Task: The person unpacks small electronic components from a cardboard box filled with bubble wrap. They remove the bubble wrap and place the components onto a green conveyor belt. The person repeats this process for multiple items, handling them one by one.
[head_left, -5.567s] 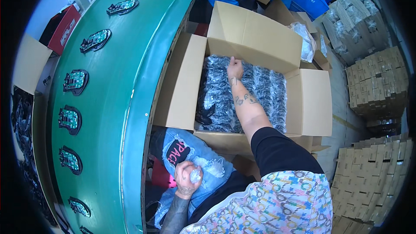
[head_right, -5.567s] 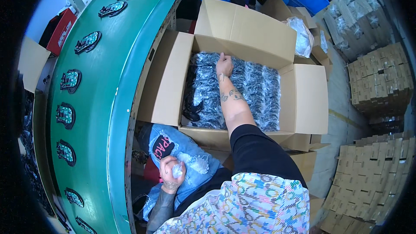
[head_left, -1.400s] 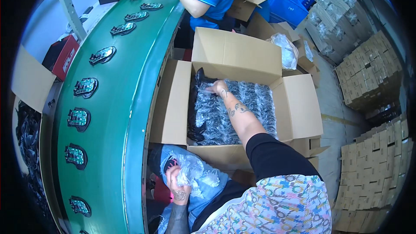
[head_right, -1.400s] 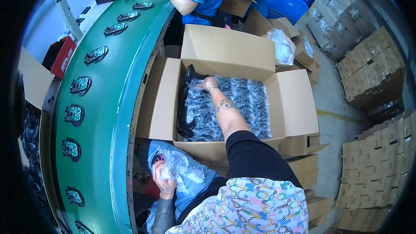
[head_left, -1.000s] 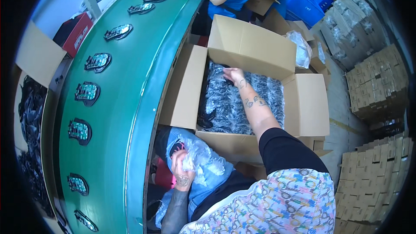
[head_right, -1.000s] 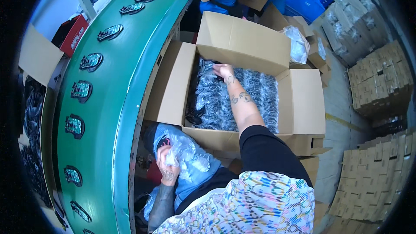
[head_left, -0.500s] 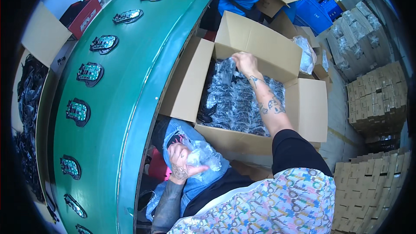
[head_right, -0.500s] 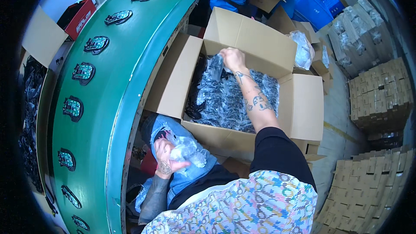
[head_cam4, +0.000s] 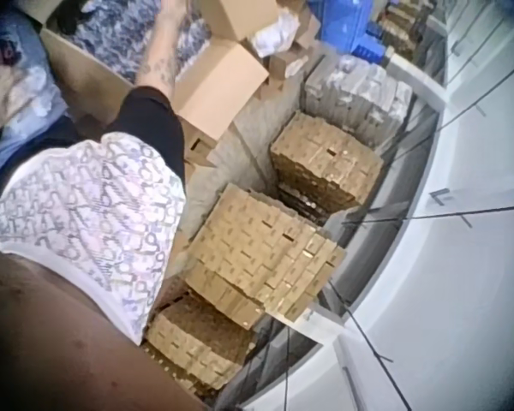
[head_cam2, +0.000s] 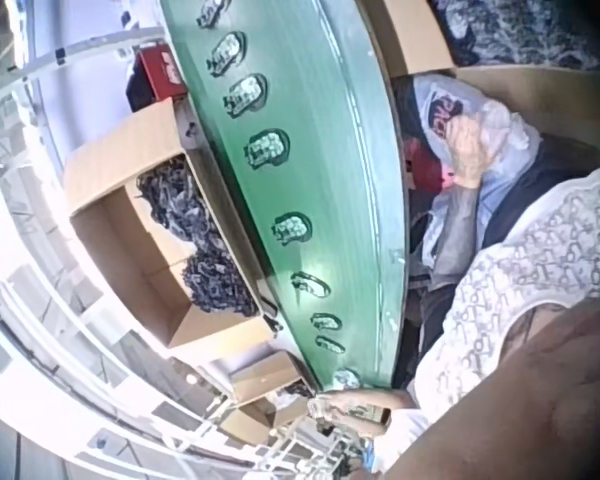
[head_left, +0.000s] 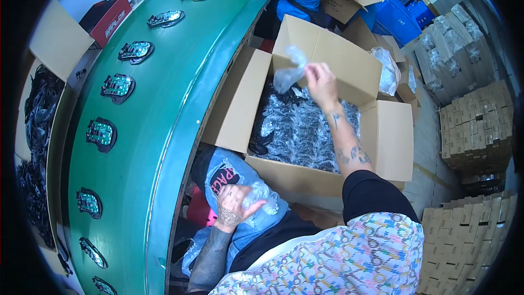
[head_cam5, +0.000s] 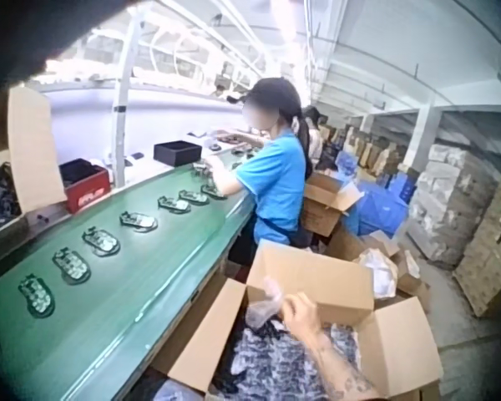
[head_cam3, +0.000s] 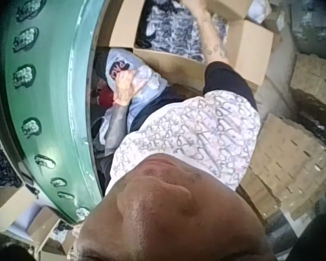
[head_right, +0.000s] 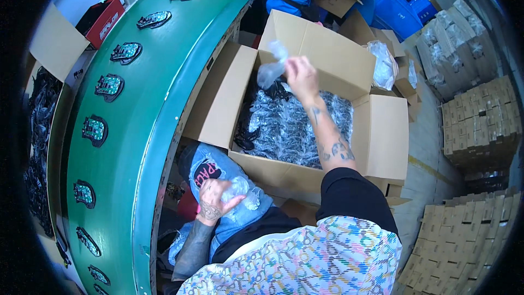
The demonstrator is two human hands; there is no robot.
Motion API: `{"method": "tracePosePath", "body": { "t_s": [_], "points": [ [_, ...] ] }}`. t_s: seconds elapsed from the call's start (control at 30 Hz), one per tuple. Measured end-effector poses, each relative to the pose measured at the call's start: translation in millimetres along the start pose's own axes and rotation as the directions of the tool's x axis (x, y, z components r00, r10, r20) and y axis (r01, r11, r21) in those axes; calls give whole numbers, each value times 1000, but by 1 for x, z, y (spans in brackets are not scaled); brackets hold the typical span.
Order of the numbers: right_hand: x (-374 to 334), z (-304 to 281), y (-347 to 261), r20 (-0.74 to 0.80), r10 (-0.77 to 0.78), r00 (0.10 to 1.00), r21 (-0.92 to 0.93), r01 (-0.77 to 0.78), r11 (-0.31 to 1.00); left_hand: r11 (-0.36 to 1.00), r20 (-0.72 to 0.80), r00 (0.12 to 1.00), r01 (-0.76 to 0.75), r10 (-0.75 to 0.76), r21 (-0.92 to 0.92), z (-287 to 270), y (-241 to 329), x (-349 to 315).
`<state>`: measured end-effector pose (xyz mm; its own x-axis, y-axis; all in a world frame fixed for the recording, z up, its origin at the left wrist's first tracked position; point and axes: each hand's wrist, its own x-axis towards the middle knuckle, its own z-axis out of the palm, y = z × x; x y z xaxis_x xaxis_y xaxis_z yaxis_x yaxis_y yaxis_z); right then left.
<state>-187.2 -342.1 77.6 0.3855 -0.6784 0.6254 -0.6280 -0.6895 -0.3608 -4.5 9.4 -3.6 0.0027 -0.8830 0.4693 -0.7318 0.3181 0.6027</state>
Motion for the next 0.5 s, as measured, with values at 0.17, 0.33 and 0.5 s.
{"method": "tracePosePath", "body": {
  "t_s": [0.17,0.33,0.5],
  "points": [
    [-86,-30,-119,506,-448,737,592,81,802,972,-149,961,231,-234,-41,6,12,22],
    [-119,-4,-116,704,-396,589,701,-490,518,993,-73,991,109,-112,-44,15,-1,19],
    [-90,86,36,459,553,695,-141,-558,818,991,-88,991,97,-105,-97,13,-3,20]
  ]
}}
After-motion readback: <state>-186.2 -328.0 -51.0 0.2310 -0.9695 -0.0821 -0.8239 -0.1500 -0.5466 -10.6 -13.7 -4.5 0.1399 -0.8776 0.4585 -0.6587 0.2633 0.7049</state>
